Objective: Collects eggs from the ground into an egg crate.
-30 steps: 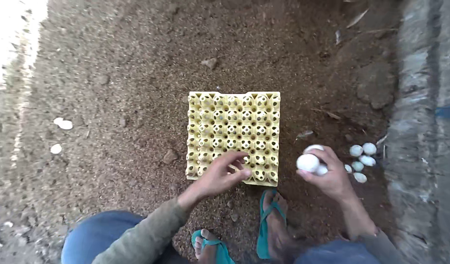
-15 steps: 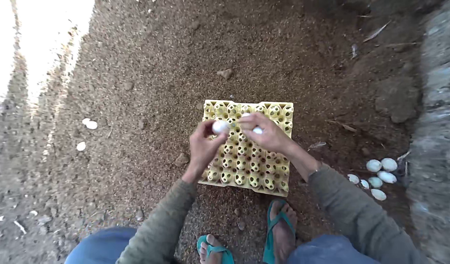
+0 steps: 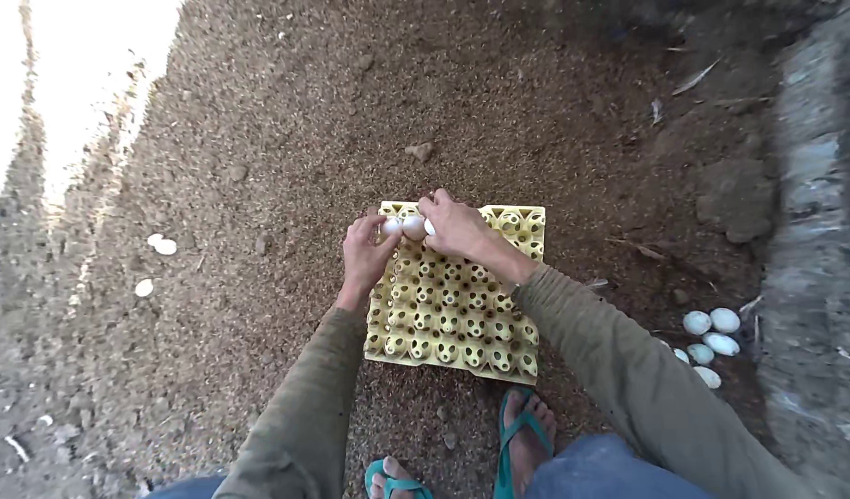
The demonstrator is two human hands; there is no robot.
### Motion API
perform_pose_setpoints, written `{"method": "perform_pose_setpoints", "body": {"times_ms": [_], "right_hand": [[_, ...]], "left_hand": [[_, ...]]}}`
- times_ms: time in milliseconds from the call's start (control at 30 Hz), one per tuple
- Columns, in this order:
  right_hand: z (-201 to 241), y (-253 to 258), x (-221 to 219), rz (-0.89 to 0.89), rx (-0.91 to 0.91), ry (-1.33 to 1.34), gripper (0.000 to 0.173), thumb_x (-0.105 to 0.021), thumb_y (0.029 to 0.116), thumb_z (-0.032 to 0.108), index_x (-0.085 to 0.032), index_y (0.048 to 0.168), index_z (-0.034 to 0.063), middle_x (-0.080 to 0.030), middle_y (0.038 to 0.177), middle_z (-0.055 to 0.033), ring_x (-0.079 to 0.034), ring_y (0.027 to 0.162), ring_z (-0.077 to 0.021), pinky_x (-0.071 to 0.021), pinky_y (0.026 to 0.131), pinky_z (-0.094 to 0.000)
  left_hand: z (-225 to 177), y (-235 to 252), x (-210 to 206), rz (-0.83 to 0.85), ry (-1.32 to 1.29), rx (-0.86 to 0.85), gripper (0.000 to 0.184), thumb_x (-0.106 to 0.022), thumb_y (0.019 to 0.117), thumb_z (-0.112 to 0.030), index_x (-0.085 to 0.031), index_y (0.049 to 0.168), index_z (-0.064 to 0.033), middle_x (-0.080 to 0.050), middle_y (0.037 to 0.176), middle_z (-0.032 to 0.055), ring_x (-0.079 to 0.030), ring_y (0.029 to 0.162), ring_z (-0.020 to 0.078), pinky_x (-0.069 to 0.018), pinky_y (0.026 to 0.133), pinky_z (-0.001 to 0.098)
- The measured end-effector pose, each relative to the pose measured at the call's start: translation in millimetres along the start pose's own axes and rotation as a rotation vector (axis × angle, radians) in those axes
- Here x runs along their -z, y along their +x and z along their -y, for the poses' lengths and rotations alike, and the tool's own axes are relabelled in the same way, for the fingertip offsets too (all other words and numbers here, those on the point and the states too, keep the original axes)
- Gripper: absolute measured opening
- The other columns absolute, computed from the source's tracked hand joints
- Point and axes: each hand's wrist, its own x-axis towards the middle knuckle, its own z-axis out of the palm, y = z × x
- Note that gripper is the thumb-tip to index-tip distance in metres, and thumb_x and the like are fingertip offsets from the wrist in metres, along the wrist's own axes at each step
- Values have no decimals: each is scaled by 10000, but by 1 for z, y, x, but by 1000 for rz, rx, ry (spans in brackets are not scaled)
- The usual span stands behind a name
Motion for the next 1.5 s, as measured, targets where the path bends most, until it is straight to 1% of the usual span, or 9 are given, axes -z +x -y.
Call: {"method": "perform_pose_setpoints", "body": {"times_ms": [233, 400, 467, 533, 633, 833, 1100, 1333, 1500], "right_hand": [[-2, -29, 15, -69, 57, 101, 644, -833, 844, 104, -563, 1428, 78, -470, 1449, -295, -589, 1202, -473, -565, 921, -566], [-87, -135, 23, -694, 43, 441, 310, -698, 929, 30, -668, 1232, -24, -669, 1095, -168, -652, 806, -198, -560, 709, -313], [-154, -182, -4, -870, -266, 418, 236, -629, 984, 68, -661, 1208, -2, -688, 1156, -164, -698, 912, -207, -598, 808, -339], [-229, -228, -44, -838, -691, 390, 266, -572, 1024, 131, -638, 1253, 13, -660, 1274, -184, -684, 1102, -275, -567, 958, -431], [-339, -293, -109, -642, -1120, 360, 343, -570, 996, 118, -630, 1311, -4, -615, 1320, -260, -603, 1233, -415, -487, 1045, -596], [-399, -329, -151, -341, -974, 307, 346, -514, 1036, 157, -668, 1333, 66, -619, 1383, -211, -534, 1349, -392, -396, 1148, -581], [-415, -301, -160, -8, -1007, 160, 576, -485, 982, 625, -643, 1368, 228, -576, 1399, -215, -491, 1329, -470, -435, 1023, -680], [-380, -321, -171, 91, -1014, 378, 623, -404, 1030, 635, -575, 1440, 197, -661, 1311, -223, -605, 1252, -444, -437, 1027, -707], [-309, -357, -203, 55, -1015, 432, 615, -546, 961, 665, -633, 1347, 195, -634, 1295, -221, -594, 1220, -443, -483, 970, -685]], "left_hand": [[-5, -7, 5, 12, 8, -30, 506, -675, 986, -340, -588, 1384, -41, -594, 1380, 187, -593, 1257, 291, -498, 1052, 464], [-17, -15, 18, 16, -99, -89, 548, -615, 1000, -216, -474, 1425, 100, -552, 1379, 290, -576, 1239, 252, -479, 1048, 349], [-19, -18, 24, -35, -157, -51, 553, -584, 1004, -182, -423, 1437, 123, -568, 1341, 250, -592, 1169, 158, -491, 1007, 284], [-25, -23, 24, -54, -222, 23, 523, -535, 1024, -159, -378, 1439, 118, -584, 1229, 148, -594, 1004, 40, -513, 882, 219], [-43, -31, 13, -30, -322, 65, 442, -468, 1035, -79, -367, 1399, 150, -607, 1095, 113, -625, 897, 55, -539, 829, 235], [-94, -46, -23, 34, -516, -39, 274, -455, 1002, 26, -438, 1265, 101, -629, 888, 1, -682, 824, 101, -594, 830, 299], [-121, -78, -52, 160, -627, -132, 259, -449, 990, 28, -429, 1238, -44, -625, 858, -86, -679, 769, 90, -607, 764, 304], [-157, -120, -86, 486, -632, -287, 244, -571, 1043, -210, -542, 1284, -184, -693, 951, -171, -680, 839, 13, -587, 765, 229], [-176, -177, -158, 1008, -373, -206, 347, -553, 1023, -203, -607, 1282, 22, -685, 955, 52, -652, 797, 87, -572, 727, 294]]}}
